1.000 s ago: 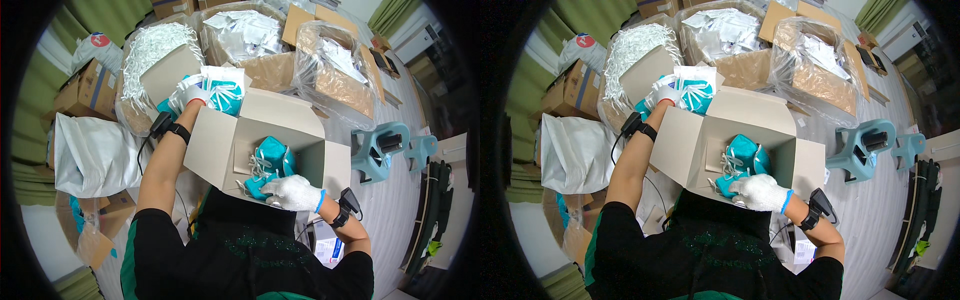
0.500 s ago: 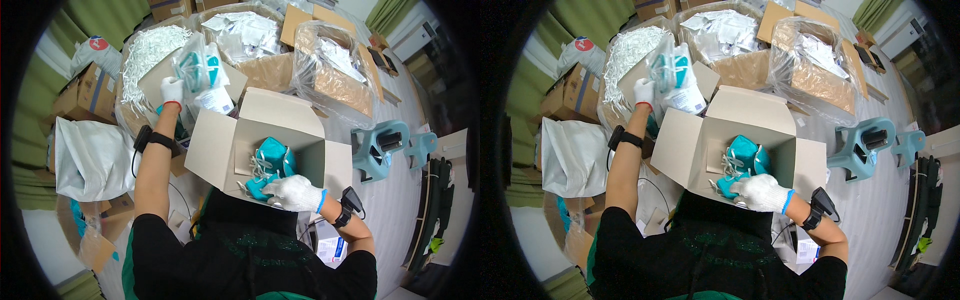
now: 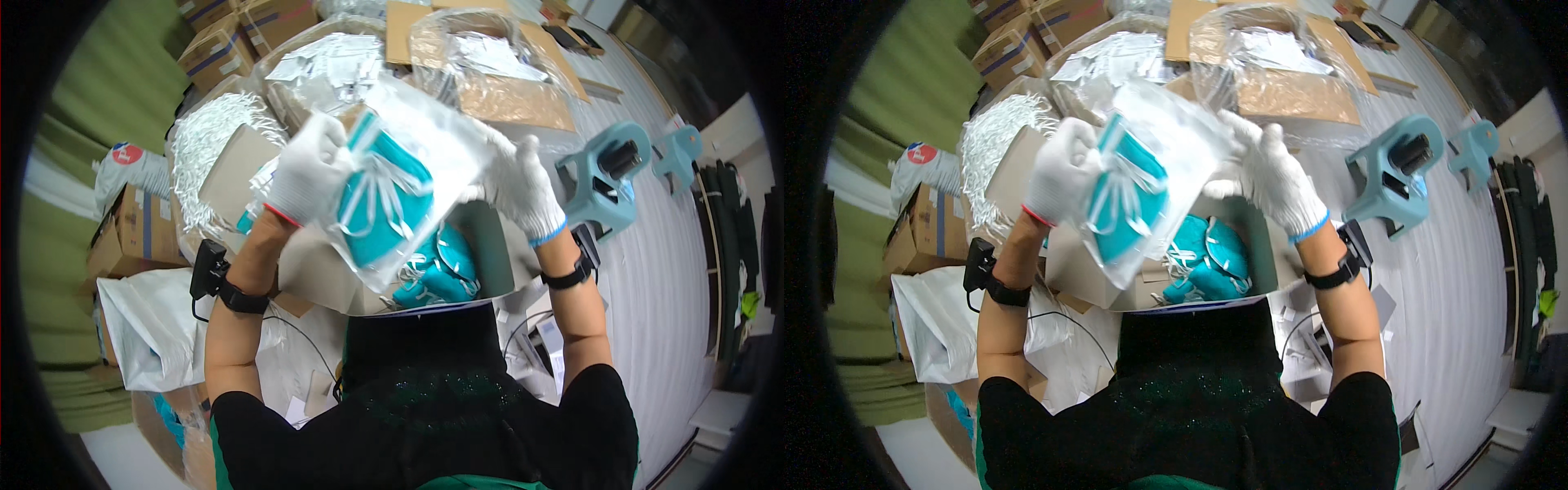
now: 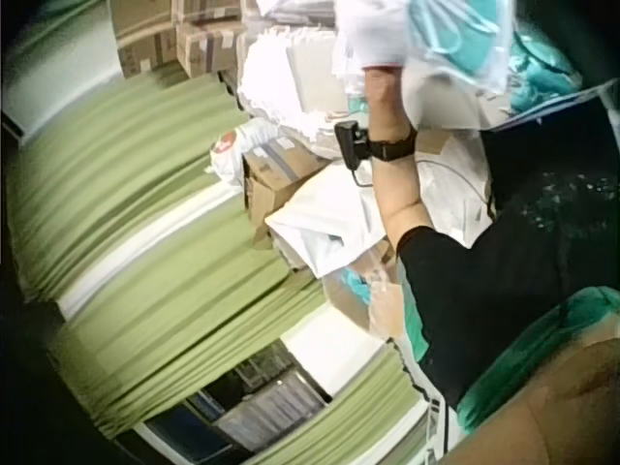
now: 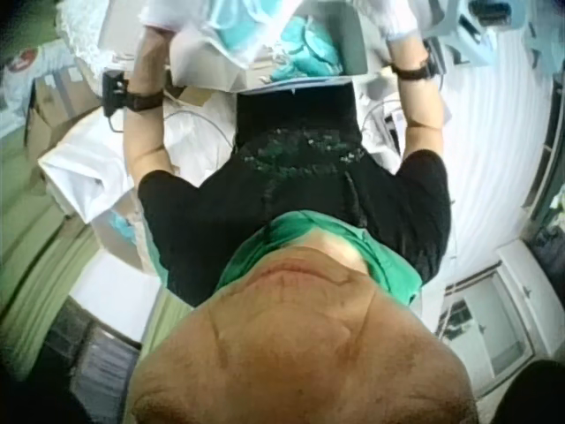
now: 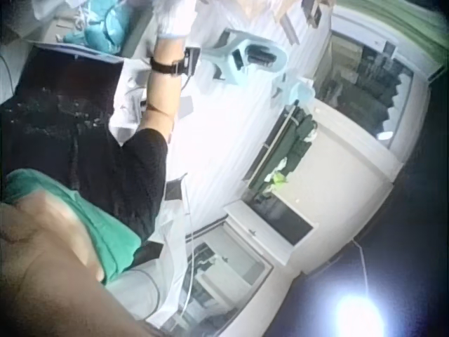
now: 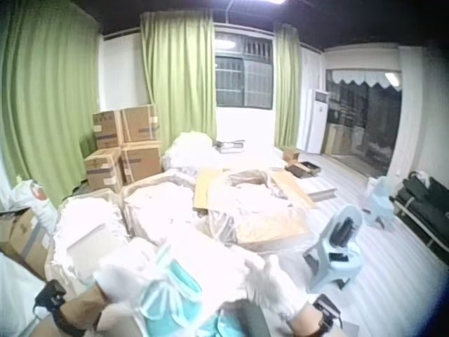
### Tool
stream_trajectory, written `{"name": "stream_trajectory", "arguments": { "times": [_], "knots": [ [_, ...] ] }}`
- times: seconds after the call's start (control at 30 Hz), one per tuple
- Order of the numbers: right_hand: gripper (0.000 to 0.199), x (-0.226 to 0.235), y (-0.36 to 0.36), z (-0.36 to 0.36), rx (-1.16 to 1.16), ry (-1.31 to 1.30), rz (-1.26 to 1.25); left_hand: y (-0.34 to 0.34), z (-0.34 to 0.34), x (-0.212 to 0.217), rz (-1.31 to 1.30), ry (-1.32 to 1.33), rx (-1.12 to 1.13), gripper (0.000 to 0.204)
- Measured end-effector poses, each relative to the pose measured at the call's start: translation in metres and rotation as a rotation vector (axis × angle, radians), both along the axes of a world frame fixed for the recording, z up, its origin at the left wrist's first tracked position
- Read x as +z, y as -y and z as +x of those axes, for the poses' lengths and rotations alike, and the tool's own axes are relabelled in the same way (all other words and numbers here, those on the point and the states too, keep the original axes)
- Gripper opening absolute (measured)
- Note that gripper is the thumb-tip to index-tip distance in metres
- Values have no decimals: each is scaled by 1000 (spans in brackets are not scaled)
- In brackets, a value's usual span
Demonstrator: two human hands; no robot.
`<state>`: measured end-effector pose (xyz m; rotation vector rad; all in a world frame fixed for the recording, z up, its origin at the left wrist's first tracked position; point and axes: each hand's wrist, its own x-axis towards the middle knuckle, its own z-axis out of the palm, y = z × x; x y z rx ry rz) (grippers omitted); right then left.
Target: Opening boxes of medical face masks and transferring them into a new shipping box.
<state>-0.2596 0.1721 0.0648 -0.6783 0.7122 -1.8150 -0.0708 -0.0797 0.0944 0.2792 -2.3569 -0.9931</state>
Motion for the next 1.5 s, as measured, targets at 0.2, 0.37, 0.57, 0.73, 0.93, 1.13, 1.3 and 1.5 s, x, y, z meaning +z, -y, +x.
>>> {"name": "stream_trajectory", "arguments": {
  "times": [0.2, 0.37, 0.57, 0.73, 0.93, 1.13, 1.3, 1.5],
  "knots": [
    [31, -25, -30, 16, -238, -548, 590, -70, -9, -31, -336, 60, -162, 21],
    [21, -46, -42, 34, -556, -606, 628, -99, -2, -42, -9, 240, -174, 54],
    [21, -61, -41, 45, -652, -557, 573, -133, -7, -54, -4, 348, -135, 94],
    [19, -57, -43, 43, -724, -815, 435, -129, -13, -72, 111, 485, -166, 70],
    [32, 6, -41, 59, -549, -1408, 606, -128, -9, -79, 91, 409, -244, 45],
    [48, -6, -41, 68, -551, -1639, 378, -120, -14, -82, -61, 490, -185, 45],
    [31, -33, -38, 61, -590, -1588, 397, -124, -5, -63, 62, 549, -157, 54],
    [19, -37, -19, 76, -581, -1705, 308, -126, -2, -76, 99, 499, -129, 80]
  ]
}}
